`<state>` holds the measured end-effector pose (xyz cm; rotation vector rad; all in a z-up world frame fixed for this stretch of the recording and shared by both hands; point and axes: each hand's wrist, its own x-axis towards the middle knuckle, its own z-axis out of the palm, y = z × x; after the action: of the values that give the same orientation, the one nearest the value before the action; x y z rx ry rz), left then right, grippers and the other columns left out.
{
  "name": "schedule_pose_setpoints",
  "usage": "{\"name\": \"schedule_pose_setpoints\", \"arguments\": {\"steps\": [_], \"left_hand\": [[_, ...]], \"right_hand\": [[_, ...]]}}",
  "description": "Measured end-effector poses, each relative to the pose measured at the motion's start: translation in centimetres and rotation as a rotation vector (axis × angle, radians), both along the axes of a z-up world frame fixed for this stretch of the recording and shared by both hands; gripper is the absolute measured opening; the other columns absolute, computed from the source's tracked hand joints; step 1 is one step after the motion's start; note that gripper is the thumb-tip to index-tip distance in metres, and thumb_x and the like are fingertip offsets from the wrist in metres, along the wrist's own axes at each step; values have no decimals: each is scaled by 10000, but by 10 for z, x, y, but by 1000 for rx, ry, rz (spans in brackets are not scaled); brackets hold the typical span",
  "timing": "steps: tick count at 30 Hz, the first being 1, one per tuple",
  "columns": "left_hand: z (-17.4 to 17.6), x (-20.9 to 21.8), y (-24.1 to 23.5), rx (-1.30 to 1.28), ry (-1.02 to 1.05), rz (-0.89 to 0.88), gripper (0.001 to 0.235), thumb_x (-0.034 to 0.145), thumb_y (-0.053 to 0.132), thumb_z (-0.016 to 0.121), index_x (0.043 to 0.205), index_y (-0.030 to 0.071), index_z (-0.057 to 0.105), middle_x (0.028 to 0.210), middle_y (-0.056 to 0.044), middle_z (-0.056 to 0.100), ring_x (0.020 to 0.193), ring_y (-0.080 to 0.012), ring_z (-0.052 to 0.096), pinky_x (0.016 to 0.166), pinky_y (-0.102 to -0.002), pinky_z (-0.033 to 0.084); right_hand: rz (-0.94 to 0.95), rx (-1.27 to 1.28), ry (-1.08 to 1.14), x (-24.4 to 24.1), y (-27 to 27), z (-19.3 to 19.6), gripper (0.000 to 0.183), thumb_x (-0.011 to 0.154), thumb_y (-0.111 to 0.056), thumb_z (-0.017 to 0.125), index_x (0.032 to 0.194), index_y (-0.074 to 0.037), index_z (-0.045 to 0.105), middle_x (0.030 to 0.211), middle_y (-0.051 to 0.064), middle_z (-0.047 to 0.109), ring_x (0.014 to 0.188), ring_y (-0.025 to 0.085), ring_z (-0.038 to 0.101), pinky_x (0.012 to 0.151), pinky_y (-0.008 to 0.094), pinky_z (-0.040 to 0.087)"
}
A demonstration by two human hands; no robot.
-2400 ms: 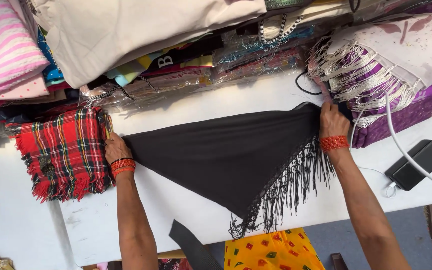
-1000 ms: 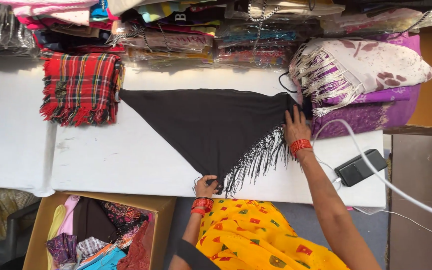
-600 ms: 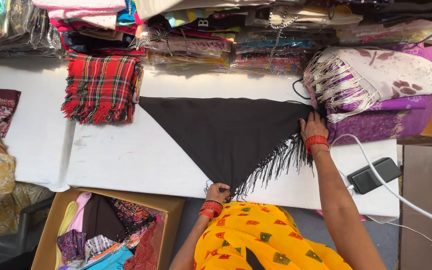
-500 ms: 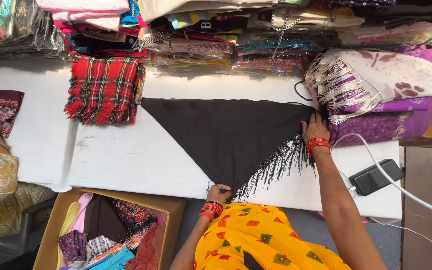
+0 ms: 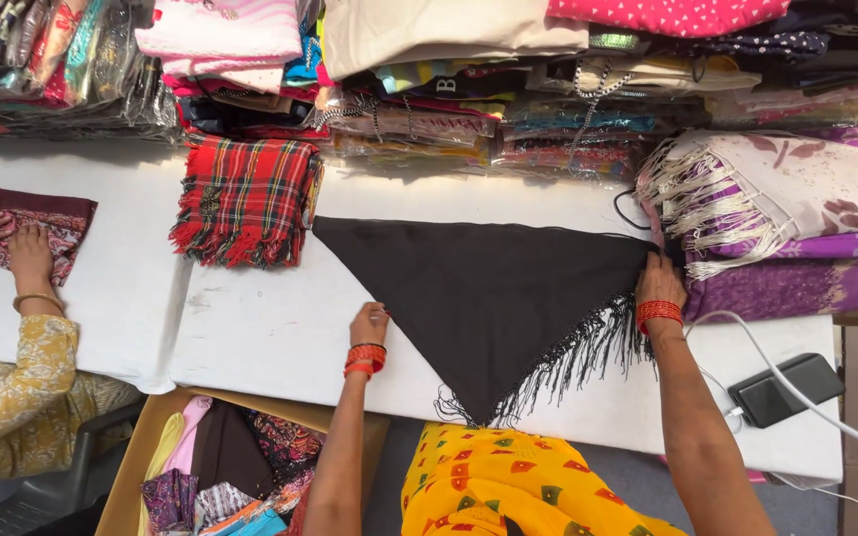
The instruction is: The person folds a red plaid scarf on a white table, smoothing it out before stacking it. They then unfold and fold a black scarf with fringes, arranging it neatly on the table.
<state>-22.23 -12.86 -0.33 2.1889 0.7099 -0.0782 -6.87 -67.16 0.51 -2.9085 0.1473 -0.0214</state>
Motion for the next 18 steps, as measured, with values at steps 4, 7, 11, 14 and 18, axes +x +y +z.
{"name": "schedule_pose_setpoints", "arguments": {"steps": [4, 7, 11, 14, 18], "left_hand": [[-3, 58, 67, -36, 65, 231, 284, 924, 155, 685, 1179, 31, 671, 1058, -123, 759, 943, -266, 738, 841, -365, 583], [-48, 89, 114, 5, 49, 276, 363, 915, 214, 724, 1204, 7, 653, 1115, -160, 731, 999, -300, 708, 883, -394, 556], [-81, 136, 153, 196, -69, 226, 561, 797, 333, 857, 1126, -66, 639, 1039, -218, 706, 944, -355, 675, 904, -441, 535], [-76, 167, 157, 148, 130, 351, 614, 832, 339, 865, 1124, -147, 628, 1043, -283, 723, 951, -406, 708, 915, -469, 555], [-91, 186, 163, 168, -76, 410, 709, 720, 254, 958, 1187, -125, 582, 1122, -291, 676, 1045, -413, 668, 946, -449, 512]], "right_hand": [[-39, -12, 35, 0, 6, 11, 391, 958, -128, 663, 1337, -67, 587, 1424, 179, 591, 1102, 433, 652, 843, 528, 568], [-69, 2, 45, 0, 7, 9, 420, 953, -135, 665, 1364, -90, 588, 1426, 159, 594, 1099, 417, 658, 854, 517, 567], [-69, 28, -44, -1, 3, 0, 431, 929, -109, 654, 1357, -112, 593, 1401, 139, 606, 1121, 392, 656, 872, 499, 562], [-142, 31, 48, 6, 6, 2, 448, 915, -120, 660, 1358, -121, 595, 1346, 130, 622, 1081, 380, 667, 859, 490, 566], [-196, 36, 59, 3, 17, 20, 431, 914, -121, 661, 1342, -119, 607, 1330, 120, 637, 1064, 380, 669, 851, 484, 567]]}}
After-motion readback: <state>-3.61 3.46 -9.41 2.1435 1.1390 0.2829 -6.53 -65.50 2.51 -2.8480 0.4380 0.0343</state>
